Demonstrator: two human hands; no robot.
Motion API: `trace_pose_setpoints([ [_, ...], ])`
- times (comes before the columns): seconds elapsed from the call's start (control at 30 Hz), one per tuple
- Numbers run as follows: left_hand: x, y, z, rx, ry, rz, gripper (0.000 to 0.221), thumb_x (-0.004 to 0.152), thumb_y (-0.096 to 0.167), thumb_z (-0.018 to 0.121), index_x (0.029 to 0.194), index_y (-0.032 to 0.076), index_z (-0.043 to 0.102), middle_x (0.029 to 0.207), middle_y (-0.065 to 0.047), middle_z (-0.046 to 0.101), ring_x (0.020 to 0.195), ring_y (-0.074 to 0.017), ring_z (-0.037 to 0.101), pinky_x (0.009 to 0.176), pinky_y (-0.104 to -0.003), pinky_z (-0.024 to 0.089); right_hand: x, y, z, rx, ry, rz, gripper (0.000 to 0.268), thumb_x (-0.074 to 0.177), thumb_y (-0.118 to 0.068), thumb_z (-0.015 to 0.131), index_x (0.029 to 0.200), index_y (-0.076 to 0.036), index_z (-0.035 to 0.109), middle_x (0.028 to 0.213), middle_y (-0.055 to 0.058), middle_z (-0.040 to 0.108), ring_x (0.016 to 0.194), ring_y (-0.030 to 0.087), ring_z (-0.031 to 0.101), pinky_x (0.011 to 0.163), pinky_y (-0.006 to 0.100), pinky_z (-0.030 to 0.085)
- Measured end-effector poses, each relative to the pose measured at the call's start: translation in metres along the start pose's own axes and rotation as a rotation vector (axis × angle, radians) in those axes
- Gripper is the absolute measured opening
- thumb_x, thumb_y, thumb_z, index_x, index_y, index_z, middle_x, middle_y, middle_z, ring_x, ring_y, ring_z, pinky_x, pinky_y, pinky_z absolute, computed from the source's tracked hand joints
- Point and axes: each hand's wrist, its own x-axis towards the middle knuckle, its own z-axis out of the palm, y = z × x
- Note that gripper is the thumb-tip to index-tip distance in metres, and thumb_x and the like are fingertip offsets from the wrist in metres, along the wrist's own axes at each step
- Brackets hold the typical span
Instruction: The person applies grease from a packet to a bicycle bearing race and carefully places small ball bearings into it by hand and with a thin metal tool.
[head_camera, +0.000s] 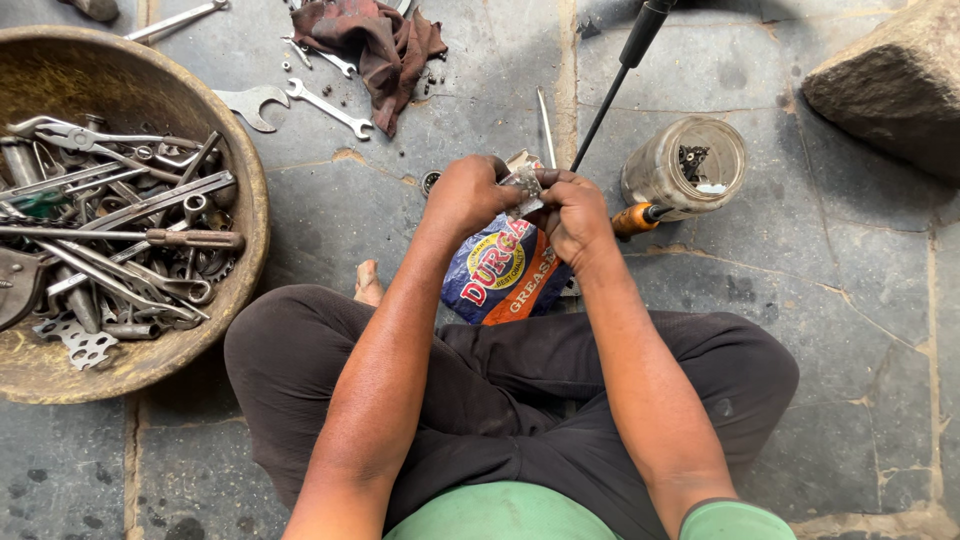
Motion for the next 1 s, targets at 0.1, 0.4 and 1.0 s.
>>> trace_pose_setpoints([
  [0.1,0.001,-0.004,-0.001,-0.066,0.037,0.012,0.044,0.072,0.036,0.076,0.101,0.003,0.077,0.082,-0.020,0.074,0.077,-0.0319,0.075,0.072,-0.042,0.057,-0.004,-0.004,-0.003,0.059,-0.021,0.034,0.028,0.091,-0.001,0.049,0.113,0.007,0.064,0.102,0.016,0.070,0.090,0.029,0.071,0.086,0.046,0.062],
  [0.4,0.004,-0.009,0.001,-0.092,0.012,-0.012,0.045,0.073,0.036,0.075,0.102,0.002,0.077,0.081,-0.019,0.075,0.076,-0.0307,0.075,0.072,-0.040,0.057,-0.009,-0.009,0.005,0.060,0.007,0.038,0.028,0.100,-0.019,0.055,0.112,0.003,0.067,0.098,0.013,0.072,0.089,0.026,0.071,0.084,0.043,0.060],
  [1.0,0.018,-0.024,-0.004,-0.464,0.402,-0.040,0.038,0.089,0.040,0.071,0.092,0.003,0.079,0.073,-0.008,0.077,0.065,-0.0152,0.070,0.060,-0.032,0.054,0.018,0.030,-0.001,-0.292,0.133,0.030,0.015,0.089,0.001,0.067,0.104,0.004,0.069,0.085,0.010,0.072,0.071,0.018,0.070,0.064,0.032,0.061],
])
